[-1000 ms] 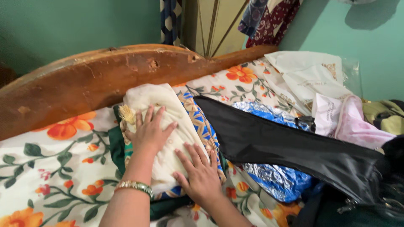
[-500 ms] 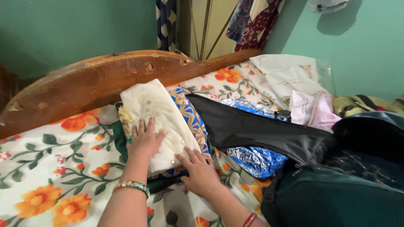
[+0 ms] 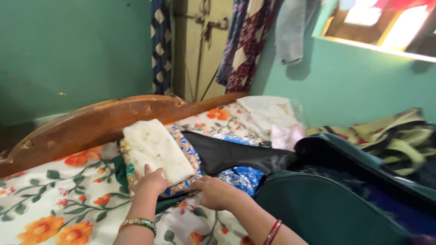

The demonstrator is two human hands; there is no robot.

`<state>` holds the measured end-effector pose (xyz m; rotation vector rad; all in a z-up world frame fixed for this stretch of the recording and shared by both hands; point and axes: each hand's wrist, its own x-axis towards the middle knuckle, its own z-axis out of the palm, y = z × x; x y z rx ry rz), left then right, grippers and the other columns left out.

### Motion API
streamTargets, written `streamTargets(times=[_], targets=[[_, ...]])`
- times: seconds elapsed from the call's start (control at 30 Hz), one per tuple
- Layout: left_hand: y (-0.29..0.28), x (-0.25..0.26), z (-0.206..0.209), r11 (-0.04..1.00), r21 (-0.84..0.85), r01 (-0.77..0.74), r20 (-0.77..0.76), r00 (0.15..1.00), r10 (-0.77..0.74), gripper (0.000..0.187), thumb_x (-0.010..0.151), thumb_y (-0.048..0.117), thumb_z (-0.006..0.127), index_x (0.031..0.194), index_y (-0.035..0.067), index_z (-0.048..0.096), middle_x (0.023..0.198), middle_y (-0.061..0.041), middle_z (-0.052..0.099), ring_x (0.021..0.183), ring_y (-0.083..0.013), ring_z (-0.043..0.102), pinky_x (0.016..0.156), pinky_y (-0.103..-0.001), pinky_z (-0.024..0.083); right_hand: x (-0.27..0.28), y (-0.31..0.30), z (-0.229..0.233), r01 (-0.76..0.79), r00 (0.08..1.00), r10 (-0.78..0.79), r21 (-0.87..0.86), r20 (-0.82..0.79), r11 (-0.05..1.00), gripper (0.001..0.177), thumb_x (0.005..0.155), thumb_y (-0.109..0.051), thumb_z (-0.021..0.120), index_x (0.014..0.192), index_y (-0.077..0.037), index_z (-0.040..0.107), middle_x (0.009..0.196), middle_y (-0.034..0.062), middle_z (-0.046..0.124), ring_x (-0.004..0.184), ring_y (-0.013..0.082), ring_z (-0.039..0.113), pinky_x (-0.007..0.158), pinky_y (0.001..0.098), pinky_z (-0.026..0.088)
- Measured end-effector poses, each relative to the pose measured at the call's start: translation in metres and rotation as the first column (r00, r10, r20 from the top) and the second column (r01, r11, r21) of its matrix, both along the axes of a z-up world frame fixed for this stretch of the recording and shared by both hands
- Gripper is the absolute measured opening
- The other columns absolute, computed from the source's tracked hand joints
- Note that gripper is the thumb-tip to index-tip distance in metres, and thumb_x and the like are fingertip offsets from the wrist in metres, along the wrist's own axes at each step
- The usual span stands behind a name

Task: The person unpacks a green duffel bag on a bed, removing folded garments and a white towel. They place each item on the bed beside the bag and continue to remove additional folded clothes.

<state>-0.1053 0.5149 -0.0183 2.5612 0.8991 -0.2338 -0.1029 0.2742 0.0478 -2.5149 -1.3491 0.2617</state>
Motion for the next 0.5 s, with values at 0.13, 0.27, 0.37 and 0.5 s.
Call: streamTargets(times=[0.13, 0.27, 0.37, 0.5], targets=[[-0.026, -0.011, 0.027, 0.996, -0.007, 0.092, 0.039, 0.995, -0.092, 0.06, 0.094, 0.048, 0.066, 0.151, 0.047, 0.047, 0.176, 0.004, 0.005, 0.161, -0.0368, 0.001, 0.122, -0.066, 0.02, -0.025, -0.027, 0.043, 0.031, 0.999, -0.03, -0.074, 0.024, 0.997, 0.056, 0.084, -0.021, 0.07, 0.139, -0.015, 0.06, 0.135, 0.0191, 0.06, 0.125, 0.0374, 0.058, 0.107, 0.0444, 0.044], [-0.057, -0.024, 0.059, 0.986, -0.054, 0.159, 0.144, 0.978, -0.15, 0.063, 0.092, 0.049, 0.069, 0.151, 0.046, 0.047, 0.175, 0.002, 0.007, 0.161, -0.0382, -0.003, 0.121, -0.07, 0.017, -0.055, -0.062, 0.087, 0.05, 0.996, -0.042, -0.098, 0.081, 0.994, 0.046, 0.084, -0.019, 0.066, 0.129, -0.016, 0.069, 0.127, 0.0172, 0.066, 0.121, 0.0364, 0.061, 0.106, 0.0437, 0.046], [-0.083, -0.024, 0.091, 0.981, -0.054, 0.184, 0.243, 0.956, -0.166, 0.062, 0.092, 0.044, 0.068, 0.151, 0.043, 0.047, 0.174, 0.001, 0.011, 0.159, -0.0398, 0.0, 0.117, -0.073, 0.02, -0.072, -0.089, 0.111, 0.085, 0.989, -0.078, -0.051, 0.128, 0.995, 0.052, 0.08, -0.019, 0.07, 0.131, -0.013, 0.065, 0.127, 0.0183, 0.066, 0.12, 0.0375, 0.061, 0.105, 0.0439, 0.046], [-0.125, -0.03, 0.13, 0.971, -0.004, 0.238, 0.333, 0.916, -0.224, 0.064, 0.09, 0.051, 0.071, 0.149, 0.045, 0.049, 0.174, 0.003, 0.007, 0.16, -0.0359, -0.002, 0.121, -0.069, 0.017, -0.088, -0.121, 0.13, 0.087, 0.981, -0.078, -0.039, 0.176, 0.995, 0.046, 0.084, -0.02, 0.068, 0.129, -0.011, 0.066, 0.124, 0.0173, 0.068, 0.119, 0.0358, 0.063, 0.105, 0.0433, 0.046]])
